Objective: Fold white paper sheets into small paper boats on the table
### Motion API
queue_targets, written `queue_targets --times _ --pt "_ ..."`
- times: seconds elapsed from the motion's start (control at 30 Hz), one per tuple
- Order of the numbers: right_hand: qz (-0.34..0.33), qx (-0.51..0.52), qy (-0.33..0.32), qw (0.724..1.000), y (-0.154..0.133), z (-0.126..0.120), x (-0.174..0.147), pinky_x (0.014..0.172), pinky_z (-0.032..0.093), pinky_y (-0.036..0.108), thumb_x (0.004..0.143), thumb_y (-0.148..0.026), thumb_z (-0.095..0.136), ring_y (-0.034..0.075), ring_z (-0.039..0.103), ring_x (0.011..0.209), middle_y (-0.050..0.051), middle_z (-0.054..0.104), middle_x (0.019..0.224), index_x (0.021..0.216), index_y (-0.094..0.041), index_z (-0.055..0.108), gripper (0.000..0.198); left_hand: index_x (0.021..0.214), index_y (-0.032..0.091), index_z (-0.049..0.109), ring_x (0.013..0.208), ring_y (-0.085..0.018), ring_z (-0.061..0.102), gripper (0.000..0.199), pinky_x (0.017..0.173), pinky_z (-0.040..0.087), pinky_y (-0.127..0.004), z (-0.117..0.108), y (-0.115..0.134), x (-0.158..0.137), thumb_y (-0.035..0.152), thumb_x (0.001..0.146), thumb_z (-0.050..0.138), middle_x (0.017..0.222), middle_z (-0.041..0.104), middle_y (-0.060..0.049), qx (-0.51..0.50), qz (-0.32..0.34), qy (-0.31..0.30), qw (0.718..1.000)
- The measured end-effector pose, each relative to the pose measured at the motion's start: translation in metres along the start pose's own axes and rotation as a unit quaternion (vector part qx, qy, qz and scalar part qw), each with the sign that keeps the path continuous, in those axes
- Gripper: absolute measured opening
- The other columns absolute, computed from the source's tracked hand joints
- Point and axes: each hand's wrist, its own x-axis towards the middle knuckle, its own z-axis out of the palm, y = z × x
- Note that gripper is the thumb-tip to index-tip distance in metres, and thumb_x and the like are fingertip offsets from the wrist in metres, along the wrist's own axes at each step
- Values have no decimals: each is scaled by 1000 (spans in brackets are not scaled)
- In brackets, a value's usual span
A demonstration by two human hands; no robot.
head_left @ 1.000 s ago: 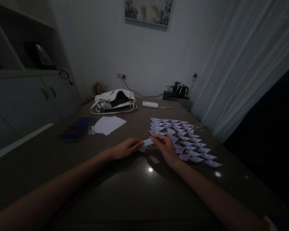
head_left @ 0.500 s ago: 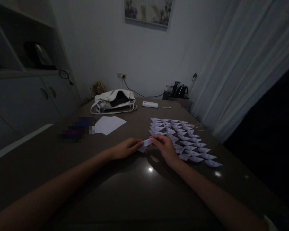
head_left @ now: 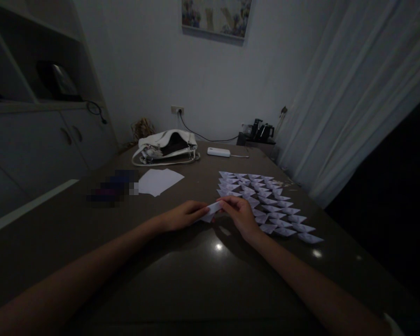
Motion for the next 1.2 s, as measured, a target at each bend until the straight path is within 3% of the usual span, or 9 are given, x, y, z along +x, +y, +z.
queue_targets --times 0.13,0.23,0.43,0.93,1.2 --pt "-10 -18 -25 999 0 1 -1 67 54 30 74 -36 71 18 67 71 3 72 78 81 -19 72 19 97 10 67 63 -14 50 55 52 37 -21 -1 1 0 57 92 40 74 59 -3 0 -29 -15 999" --pt "-19 -28 -53 998 0 3 -3 66 54 29 76 -37 70 17 66 69 3 72 78 83 -19 73 19 92 10 68 57 -12 45 58 48 32 -20 1 3 1 59 92 38 66 54 -1 1 -20 -12 1000" --pt "-10 -10 -76 997 -2 6 -6 62 53 29 77 -39 71 15 64 62 1 69 74 84 -20 72 20 84 8 68 53 -11 41 56 48 30 -20 4 7 3 55 94 38 61 50 0 6 14 -4 1000" --pt "6 -1 -57 998 -7 9 -8 63 54 30 75 -39 72 16 65 63 2 70 76 84 -20 72 20 91 7 71 57 -12 47 52 51 35 -19 4 5 3 46 96 36 69 61 -5 11 31 -3 999" --pt "-1 -24 -75 997 -5 7 -8 60 52 28 78 -39 69 16 63 60 1 67 68 77 -19 69 19 90 7 70 54 -11 42 55 50 33 -19 4 3 3 49 97 35 63 54 -1 23 34 -14 999"
